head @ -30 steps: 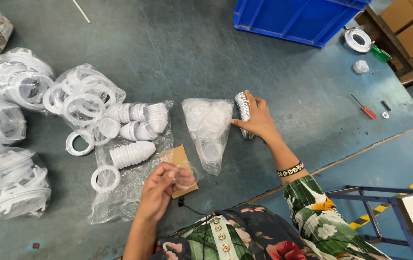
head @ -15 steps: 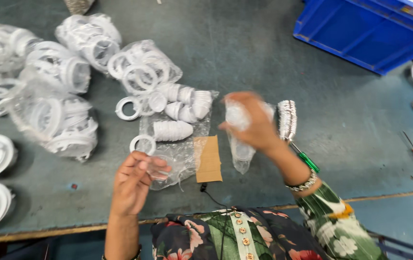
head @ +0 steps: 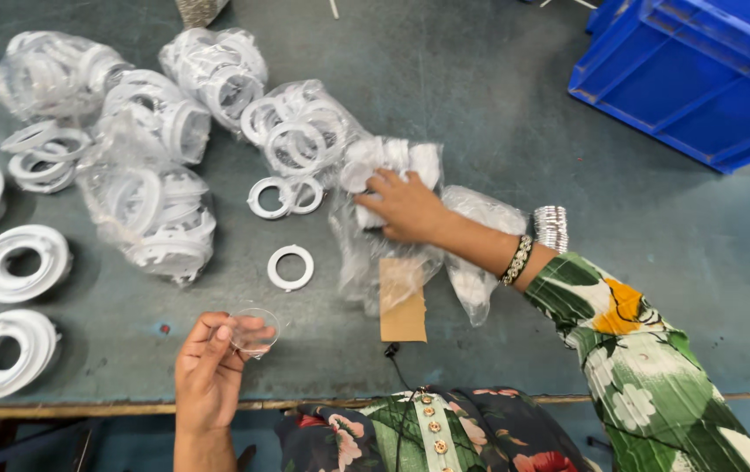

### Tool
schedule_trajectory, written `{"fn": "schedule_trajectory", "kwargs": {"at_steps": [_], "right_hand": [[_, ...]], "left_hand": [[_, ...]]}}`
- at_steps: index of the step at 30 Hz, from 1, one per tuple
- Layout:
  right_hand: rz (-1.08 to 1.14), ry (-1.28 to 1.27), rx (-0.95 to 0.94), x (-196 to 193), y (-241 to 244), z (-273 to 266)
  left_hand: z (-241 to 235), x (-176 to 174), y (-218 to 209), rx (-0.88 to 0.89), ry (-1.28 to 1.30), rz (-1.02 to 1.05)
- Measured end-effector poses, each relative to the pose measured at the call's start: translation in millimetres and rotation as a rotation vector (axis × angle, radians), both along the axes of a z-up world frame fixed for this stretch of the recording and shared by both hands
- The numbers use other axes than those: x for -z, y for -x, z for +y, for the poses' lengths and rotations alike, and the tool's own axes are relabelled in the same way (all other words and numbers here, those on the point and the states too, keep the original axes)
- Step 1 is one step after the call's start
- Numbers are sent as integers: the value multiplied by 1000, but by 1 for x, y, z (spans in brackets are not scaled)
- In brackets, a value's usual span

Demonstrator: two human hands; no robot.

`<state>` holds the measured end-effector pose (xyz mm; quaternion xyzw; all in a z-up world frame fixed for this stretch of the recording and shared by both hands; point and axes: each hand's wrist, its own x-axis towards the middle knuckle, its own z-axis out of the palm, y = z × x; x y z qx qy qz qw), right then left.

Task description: The person assembles a lighting fixture component by hand, placing a metal heatsink and a plastic lens into a white housing and handling various plastic rings and bags of parts on a blue workbench.

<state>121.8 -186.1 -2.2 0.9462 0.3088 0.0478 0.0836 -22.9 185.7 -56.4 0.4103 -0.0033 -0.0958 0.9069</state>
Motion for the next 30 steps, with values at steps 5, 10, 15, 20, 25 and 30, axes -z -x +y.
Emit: {"fn": "schedule_trajectory", "kwargs": {"at_steps": [5,10,15,20,25,30], "right_hand": [[5,-50,138,-1,-37,-57],[0,-113,234,4,-58,-85],[-45,-94,232,9,-58,-83],[16,-181,259,-11,-44,-69],[15,-431,144,-61,-21,-57],[86,-962,99,-162,61,-60]], "left_hand": [[-24,6,-25,94,22,-20],[-44,13,-36,169,1,17],[-46,16,-42,179,-20,33],[-50,8,-42,190,-27,19],[-55,5,-43,180,-95,71],[-58,0,-42,201,-144,79]]}}
